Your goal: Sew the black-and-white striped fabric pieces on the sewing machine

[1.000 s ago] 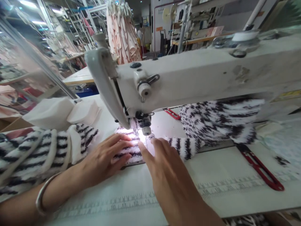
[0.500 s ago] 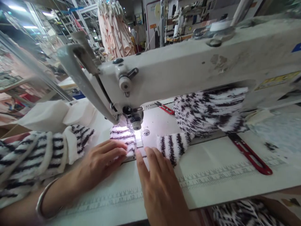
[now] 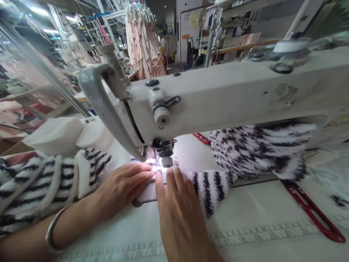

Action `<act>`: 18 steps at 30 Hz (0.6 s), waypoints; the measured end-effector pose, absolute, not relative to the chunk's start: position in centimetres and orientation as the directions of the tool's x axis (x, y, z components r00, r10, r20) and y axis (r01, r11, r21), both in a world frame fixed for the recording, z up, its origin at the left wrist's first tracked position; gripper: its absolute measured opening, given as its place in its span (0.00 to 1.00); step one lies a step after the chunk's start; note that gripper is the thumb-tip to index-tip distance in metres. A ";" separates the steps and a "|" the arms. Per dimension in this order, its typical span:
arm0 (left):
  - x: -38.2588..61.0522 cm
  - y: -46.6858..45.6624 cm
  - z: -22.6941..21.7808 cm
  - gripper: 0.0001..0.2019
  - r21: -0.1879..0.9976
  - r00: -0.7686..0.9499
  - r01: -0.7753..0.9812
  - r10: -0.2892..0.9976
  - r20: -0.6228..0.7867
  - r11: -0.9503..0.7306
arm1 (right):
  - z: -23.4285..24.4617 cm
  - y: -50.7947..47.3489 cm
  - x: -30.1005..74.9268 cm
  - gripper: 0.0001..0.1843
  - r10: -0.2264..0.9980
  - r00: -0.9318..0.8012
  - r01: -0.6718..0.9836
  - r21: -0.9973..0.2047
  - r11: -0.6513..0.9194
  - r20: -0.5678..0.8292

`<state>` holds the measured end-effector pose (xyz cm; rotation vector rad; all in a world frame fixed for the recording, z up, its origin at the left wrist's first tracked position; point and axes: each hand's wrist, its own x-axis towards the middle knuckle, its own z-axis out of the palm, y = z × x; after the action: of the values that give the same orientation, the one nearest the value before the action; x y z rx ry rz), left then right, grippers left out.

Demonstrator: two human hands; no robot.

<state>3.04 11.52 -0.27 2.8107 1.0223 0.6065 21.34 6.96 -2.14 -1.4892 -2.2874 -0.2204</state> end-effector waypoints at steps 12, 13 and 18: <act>2.7 14.1 0.0 0.07 0.007 0.669 0.714 0.685 0.289 -0.701 | -3.8 4.8 21.3 0.32 0.819 -0.339 0.890 -0.123 0.438 0.464; 2.9 13.9 0.1 0.08 -0.001 0.658 0.732 0.705 0.264 -0.682 | -4.1 4.4 21.5 0.32 0.808 -0.365 0.880 -0.112 0.462 0.463; 4.1 12.9 0.5 0.06 -0.035 0.639 0.765 0.751 0.168 -0.643 | -5.6 3.8 22.9 0.29 0.708 -0.426 0.831 -0.065 0.552 0.563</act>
<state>4.09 12.92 0.52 2.9354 1.3626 0.2241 22.87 3.84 -5.64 -1.2359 -2.2496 -0.3011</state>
